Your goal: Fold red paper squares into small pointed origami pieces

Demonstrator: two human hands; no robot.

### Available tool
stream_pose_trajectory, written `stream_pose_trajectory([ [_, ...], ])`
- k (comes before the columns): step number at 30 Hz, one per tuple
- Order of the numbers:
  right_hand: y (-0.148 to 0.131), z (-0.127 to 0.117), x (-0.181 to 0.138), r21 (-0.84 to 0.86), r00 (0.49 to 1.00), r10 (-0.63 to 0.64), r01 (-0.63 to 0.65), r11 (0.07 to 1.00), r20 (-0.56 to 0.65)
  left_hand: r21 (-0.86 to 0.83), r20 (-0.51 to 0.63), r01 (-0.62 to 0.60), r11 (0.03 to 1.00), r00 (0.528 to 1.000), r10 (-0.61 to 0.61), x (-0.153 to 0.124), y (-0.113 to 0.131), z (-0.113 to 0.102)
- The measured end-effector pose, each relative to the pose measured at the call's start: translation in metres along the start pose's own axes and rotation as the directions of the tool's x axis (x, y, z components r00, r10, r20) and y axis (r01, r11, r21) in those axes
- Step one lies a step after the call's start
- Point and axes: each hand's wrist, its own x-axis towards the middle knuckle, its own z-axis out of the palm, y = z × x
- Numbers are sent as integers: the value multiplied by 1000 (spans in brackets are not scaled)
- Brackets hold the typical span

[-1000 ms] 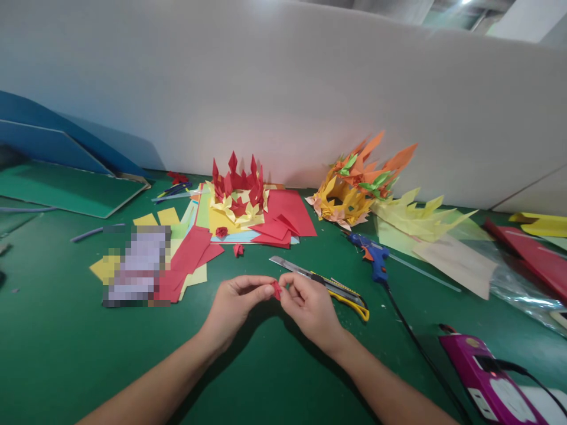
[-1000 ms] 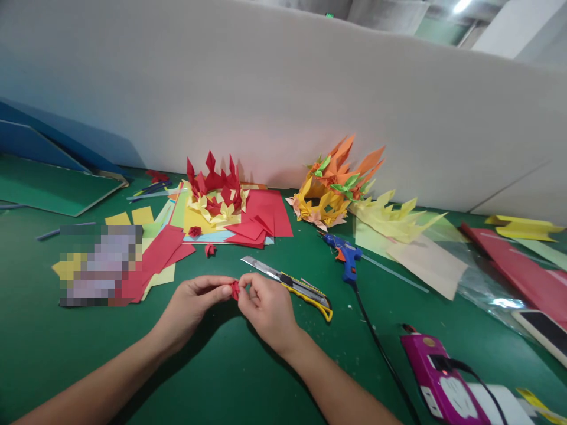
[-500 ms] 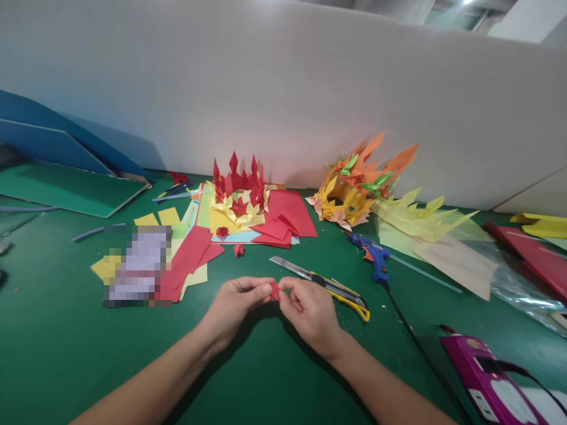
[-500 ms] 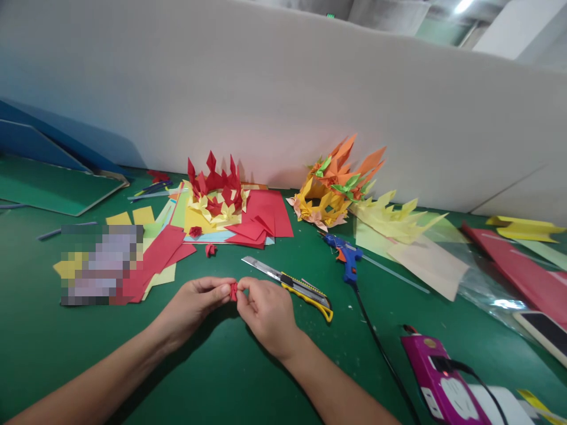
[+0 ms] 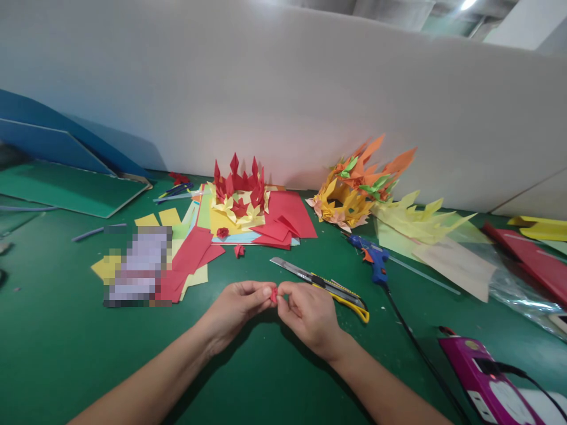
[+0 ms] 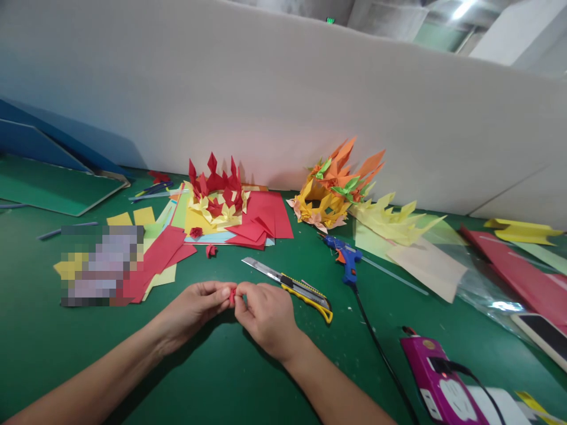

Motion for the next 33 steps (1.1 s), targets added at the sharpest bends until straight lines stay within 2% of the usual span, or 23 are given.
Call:
stream_pose_trajectory([
  [6,5,-2,1,-38,998,16,-14,999,66,162,63,-102,981,994,93,-5,2,3],
  [12,7,-2,2,21,992,103,-105,994,71,275,4,-180,945,983,186,-5,2,7],
  [16,8,-2,2,32,998,40,-41,999,43,290,16,-207,934,977,212,-4,2,8],
  [20,9,-1,1,7,997,-66,65,998,28,281,33,-187,941,982,186,-4,3,7],
  [25,12,-3,0,4,988,-101,101,995,115,329,80,-157,931,987,138,-3,5,2],
  [29,13,-5,1,42,984,-58,52,998,166,362,111,-147,920,987,114,-3,6,1],
  [33,12,-3,1,130,988,83,-100,986,133,349,94,-152,925,987,126,-2,6,2],
])
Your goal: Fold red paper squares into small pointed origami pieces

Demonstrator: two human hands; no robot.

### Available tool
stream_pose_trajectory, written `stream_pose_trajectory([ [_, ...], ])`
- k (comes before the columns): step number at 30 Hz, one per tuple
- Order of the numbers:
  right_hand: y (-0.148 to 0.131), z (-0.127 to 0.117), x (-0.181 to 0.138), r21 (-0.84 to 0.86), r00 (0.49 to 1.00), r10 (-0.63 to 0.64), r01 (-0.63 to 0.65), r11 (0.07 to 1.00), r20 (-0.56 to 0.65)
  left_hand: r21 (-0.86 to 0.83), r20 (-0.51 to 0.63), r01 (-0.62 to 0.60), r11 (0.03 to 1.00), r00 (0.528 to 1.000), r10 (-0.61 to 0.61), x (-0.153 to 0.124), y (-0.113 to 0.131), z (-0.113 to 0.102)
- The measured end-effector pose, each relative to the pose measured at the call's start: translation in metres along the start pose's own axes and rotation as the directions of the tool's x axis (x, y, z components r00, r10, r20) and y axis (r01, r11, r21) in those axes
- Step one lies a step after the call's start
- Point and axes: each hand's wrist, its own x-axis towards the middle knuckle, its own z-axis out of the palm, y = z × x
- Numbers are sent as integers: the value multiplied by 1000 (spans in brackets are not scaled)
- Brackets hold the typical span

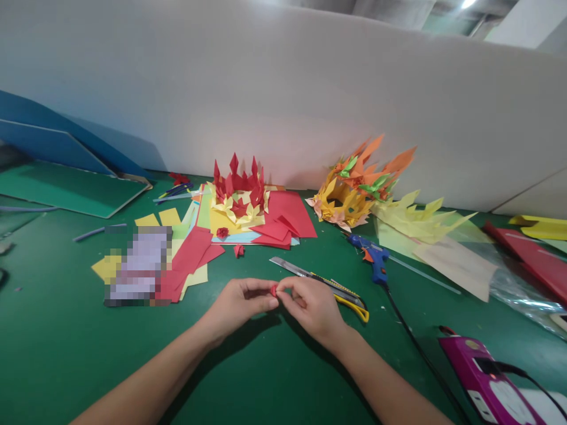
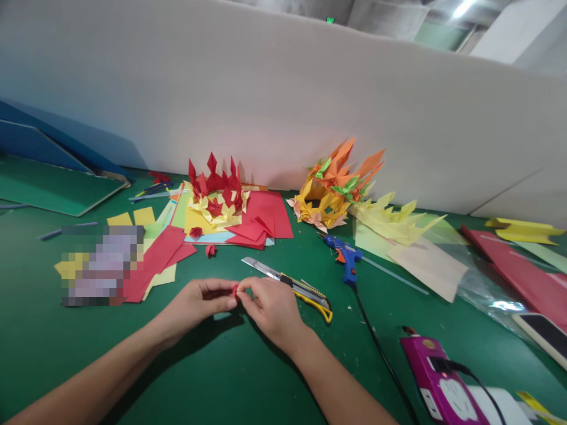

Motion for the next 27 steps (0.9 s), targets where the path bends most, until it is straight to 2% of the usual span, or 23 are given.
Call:
stream_pose_trajectory([
  [7,-4,6,-1,167,973,232,-226,960,-15,5,-15,-112,994,994,112,5,-6,-1],
  [10,-5,6,-1,194,961,275,-266,944,-19,38,-21,-126,991,992,127,5,-8,-2],
  [14,-6,6,-1,201,970,239,-227,953,-35,79,17,-150,986,989,149,5,-7,-3],
  [22,-4,7,-2,174,987,151,-140,975,-49,50,29,-161,986,987,159,4,-6,-3],
  [27,-5,6,0,134,996,49,-38,990,-79,34,25,-135,990,991,134,3,-5,-3],
])
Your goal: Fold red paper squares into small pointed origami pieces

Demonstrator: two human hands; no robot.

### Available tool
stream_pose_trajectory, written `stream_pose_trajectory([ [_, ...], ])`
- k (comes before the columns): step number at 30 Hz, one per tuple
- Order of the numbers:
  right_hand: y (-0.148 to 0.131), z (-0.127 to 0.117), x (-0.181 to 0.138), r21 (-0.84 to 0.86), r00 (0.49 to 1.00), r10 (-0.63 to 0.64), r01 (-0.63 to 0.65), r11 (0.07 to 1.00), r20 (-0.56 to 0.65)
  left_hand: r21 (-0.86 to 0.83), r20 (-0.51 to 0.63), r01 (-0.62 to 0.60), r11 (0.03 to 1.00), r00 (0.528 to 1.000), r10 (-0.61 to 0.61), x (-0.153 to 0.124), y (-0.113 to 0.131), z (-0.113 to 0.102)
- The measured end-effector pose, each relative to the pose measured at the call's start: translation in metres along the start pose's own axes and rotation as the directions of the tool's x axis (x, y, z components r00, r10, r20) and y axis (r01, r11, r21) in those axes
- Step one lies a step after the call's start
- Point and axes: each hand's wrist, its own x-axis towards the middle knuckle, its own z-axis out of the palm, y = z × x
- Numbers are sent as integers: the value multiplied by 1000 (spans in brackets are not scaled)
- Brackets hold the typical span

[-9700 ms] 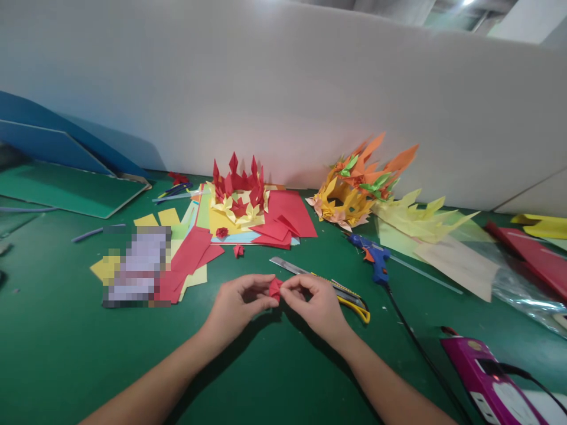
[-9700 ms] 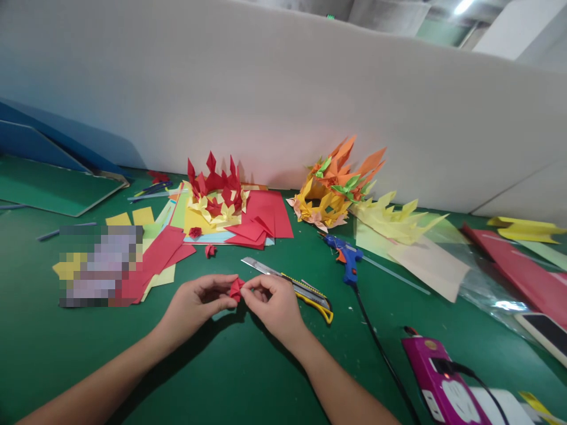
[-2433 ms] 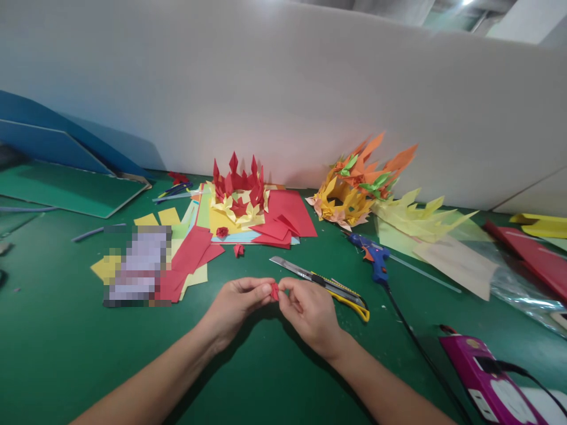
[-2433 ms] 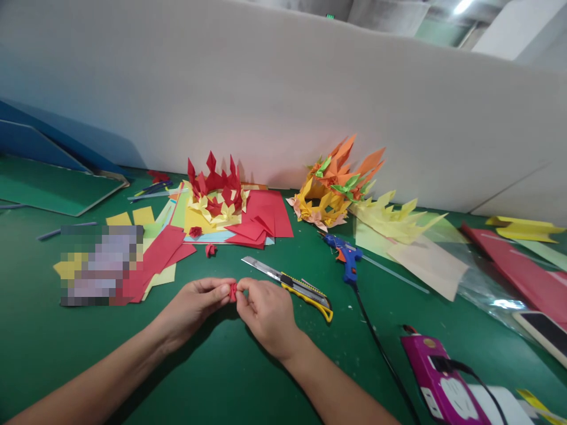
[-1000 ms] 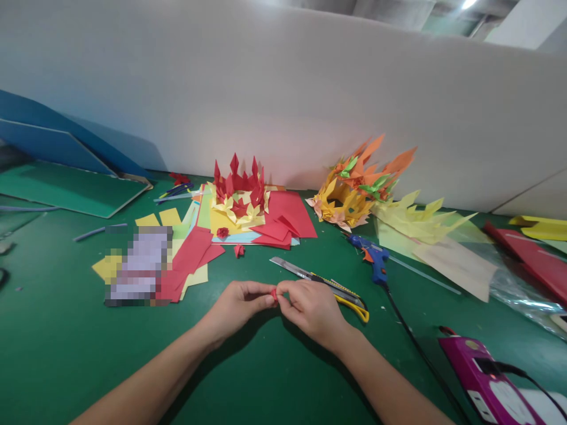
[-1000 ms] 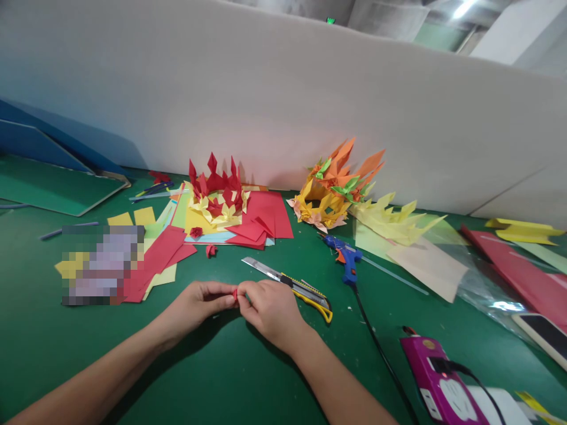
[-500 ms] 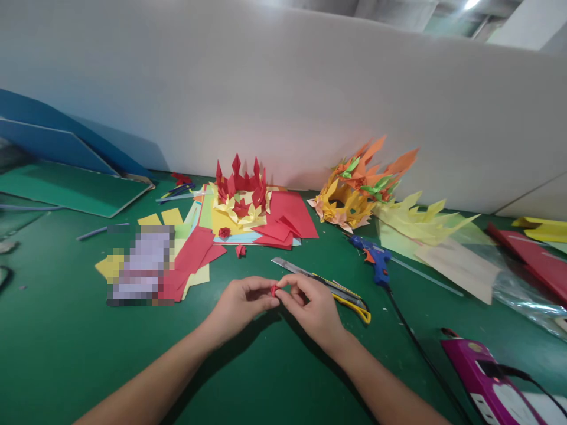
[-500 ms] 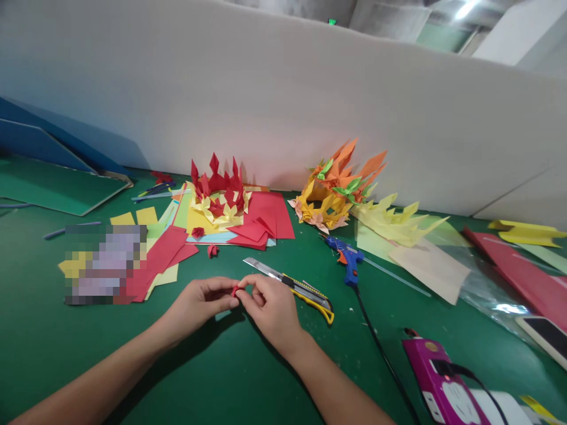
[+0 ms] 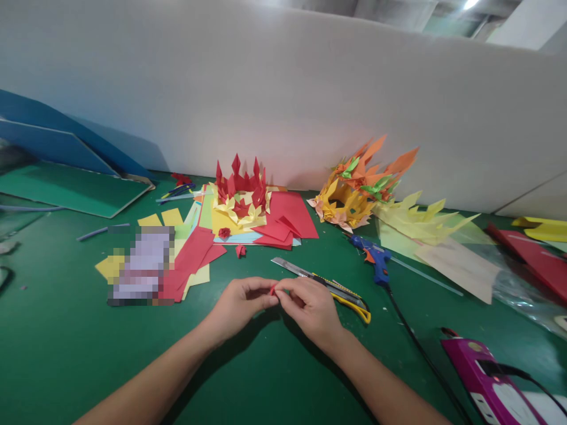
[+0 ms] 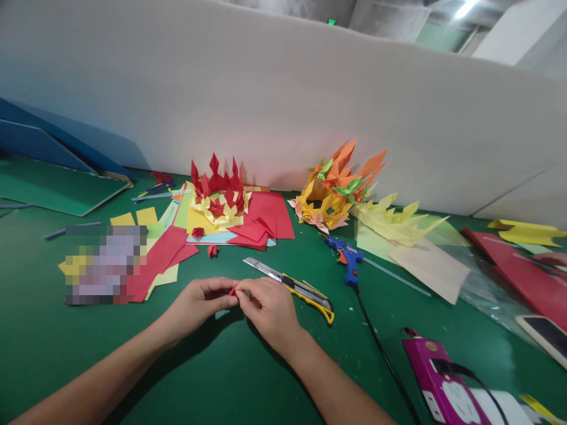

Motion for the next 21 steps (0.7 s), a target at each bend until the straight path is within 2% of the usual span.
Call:
stream_pose_trajectory([
  [3,-1,0,1,-6,999,-19,19,1000,29,0,-23,22,1000,999,-22,0,1,-1],
  [5,-1,1,0,25,999,22,-23,999,36,-2,-24,33,999,999,-33,1,1,-1],
  [9,1,2,0,137,984,175,-177,975,24,-28,-33,29,999,999,-30,1,2,-3],
  [14,8,1,2,251,936,351,-332,909,-35,-34,-124,-4,999,992,0,3,3,-6],
  [18,10,1,2,262,926,374,-349,900,-50,72,-190,-40,997,980,53,9,-2,-11],
  [21,10,2,2,223,940,336,-315,922,-61,214,-256,-103,971,954,158,14,-6,-16],
])
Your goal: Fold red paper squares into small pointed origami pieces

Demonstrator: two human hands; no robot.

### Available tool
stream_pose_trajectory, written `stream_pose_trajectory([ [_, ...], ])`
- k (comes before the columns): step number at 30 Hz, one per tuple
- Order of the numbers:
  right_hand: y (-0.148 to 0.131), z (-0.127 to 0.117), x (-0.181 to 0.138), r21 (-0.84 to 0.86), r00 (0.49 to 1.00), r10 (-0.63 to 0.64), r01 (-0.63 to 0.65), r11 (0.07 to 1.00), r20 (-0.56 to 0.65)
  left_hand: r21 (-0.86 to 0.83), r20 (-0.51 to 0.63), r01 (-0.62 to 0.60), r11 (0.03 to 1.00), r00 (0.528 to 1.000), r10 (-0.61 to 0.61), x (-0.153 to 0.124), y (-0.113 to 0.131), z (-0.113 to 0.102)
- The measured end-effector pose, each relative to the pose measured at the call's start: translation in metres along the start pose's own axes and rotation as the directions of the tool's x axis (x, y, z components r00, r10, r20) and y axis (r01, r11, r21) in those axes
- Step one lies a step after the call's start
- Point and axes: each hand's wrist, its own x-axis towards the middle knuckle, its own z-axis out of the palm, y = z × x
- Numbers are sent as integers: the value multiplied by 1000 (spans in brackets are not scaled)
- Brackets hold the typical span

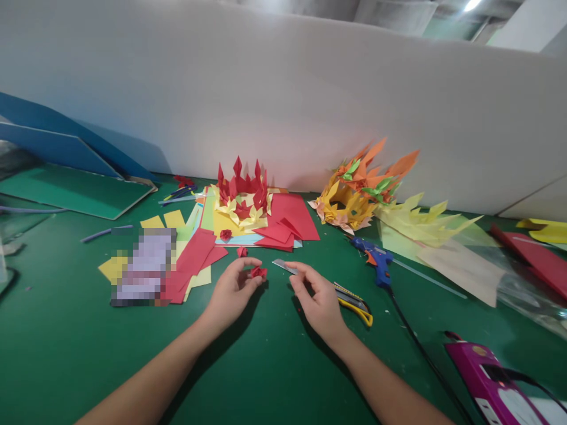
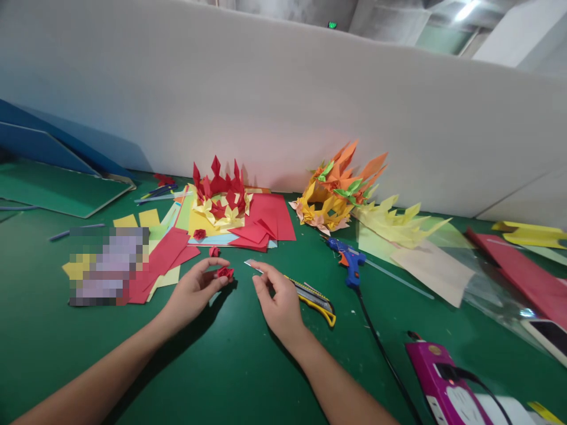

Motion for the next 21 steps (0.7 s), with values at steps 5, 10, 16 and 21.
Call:
stream_pose_trajectory([
  [5,1,-5,8,-113,995,-102,101,988,-1,279,-89,-161,947,977,192,6,2,-7],
  [10,10,-21,31,-325,983,-157,178,929,92,335,-138,-211,918,953,269,14,2,-15],
  [16,30,-29,64,-534,992,-88,124,836,92,412,-172,-300,860,902,397,18,-1,-20],
  [21,37,-25,76,-555,971,12,126,822,238,422,-213,-310,852,880,426,12,3,-19],
])
